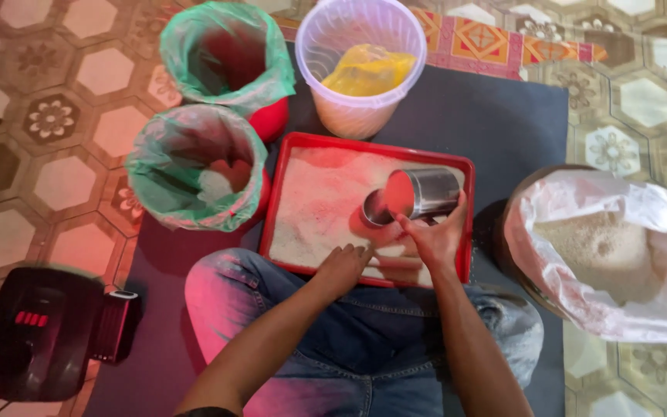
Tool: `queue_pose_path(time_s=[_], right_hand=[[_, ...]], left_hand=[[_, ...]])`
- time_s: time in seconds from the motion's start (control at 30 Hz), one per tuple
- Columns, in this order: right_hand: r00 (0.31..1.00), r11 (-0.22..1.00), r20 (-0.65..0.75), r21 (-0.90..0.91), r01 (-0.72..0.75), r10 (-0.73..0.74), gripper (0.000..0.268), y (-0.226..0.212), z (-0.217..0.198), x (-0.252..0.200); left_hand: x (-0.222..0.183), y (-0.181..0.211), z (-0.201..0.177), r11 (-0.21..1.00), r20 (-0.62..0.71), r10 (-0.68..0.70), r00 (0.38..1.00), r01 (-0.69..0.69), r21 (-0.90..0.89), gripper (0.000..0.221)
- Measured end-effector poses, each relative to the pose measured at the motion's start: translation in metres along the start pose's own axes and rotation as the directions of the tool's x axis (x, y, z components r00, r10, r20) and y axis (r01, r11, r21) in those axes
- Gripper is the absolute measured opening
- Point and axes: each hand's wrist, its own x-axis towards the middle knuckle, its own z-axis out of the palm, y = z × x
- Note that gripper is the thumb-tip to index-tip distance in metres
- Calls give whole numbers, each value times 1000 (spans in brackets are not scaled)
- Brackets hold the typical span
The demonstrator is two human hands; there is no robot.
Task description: Filling and leveling metal containers with powder from a tray
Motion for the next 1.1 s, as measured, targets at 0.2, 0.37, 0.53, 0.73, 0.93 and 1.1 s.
queue_pose_path(time_s=[0.2,0.37,0.53,0.73,0.93,1.1], right_hand=[[998,998,-9,-42,55,-56,137,18,1,2],[996,995,-11,-52,88,-88,136,9,5,1],[990,985,-30,-117,130,-134,139,19,1,3],[995,987,-10,-126,102,-104,139,25,-1,3],[989,981,9,-128,146,-146,141,27,-2,4],[982,975,-26,-131,180,-185,140,29,3,5]], left_hand=[[-2,2,-24,1000,9,-11,1000,11,-17,44],[2,-10,-9,997,-4,-64,998,64,-49,44],[2,-18,1,974,0,-204,979,203,-97,32],[3,-16,3,964,82,-241,967,249,-94,34],[11,-14,-34,960,163,-192,968,219,-173,58],[6,2,-35,982,253,8,967,40,-183,61]])
